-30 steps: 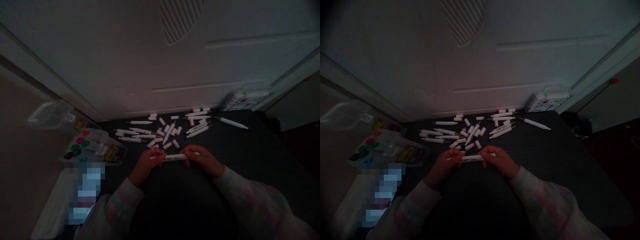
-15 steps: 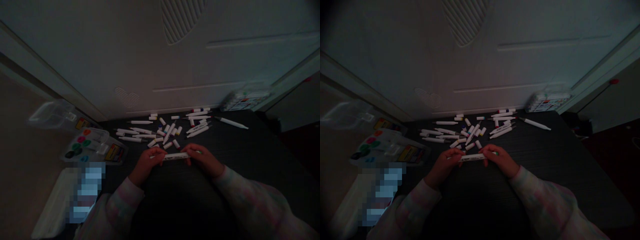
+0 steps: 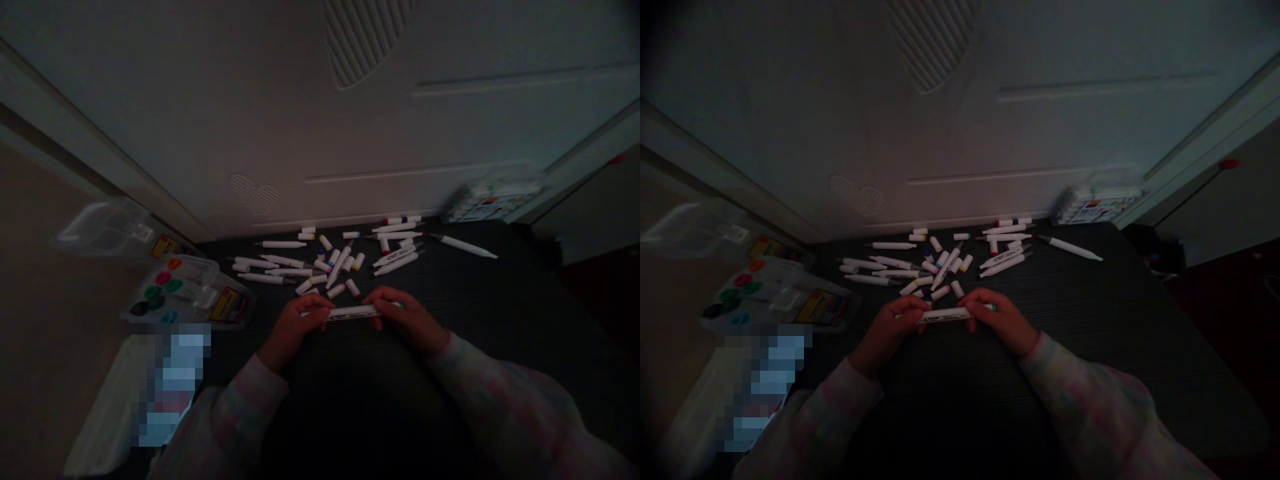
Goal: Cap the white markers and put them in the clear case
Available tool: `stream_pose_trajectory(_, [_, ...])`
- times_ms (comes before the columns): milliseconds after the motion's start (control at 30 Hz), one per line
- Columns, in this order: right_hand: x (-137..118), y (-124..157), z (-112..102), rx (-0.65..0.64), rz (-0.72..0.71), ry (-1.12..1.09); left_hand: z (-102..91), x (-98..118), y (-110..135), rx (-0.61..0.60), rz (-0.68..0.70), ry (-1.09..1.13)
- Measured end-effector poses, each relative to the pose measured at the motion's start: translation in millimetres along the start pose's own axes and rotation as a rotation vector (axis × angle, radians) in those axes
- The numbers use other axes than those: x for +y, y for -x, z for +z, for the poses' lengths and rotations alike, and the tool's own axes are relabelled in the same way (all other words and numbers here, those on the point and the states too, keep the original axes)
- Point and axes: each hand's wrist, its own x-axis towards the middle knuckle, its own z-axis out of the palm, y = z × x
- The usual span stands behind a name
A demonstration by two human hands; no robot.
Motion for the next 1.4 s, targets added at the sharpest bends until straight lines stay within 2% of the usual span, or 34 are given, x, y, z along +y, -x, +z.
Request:
stream_pose_trajectory(833, [-3, 2, 1, -0.004, 0.024, -0.091, -1.8, -5, 0, -0.021, 0.007, 0.062])
stream_pose_trajectory(1400, [-10, -1, 7, 0.082, 0.027, -0.312, -4.0, -9, -3, -0.037, 0.020, 0.042])
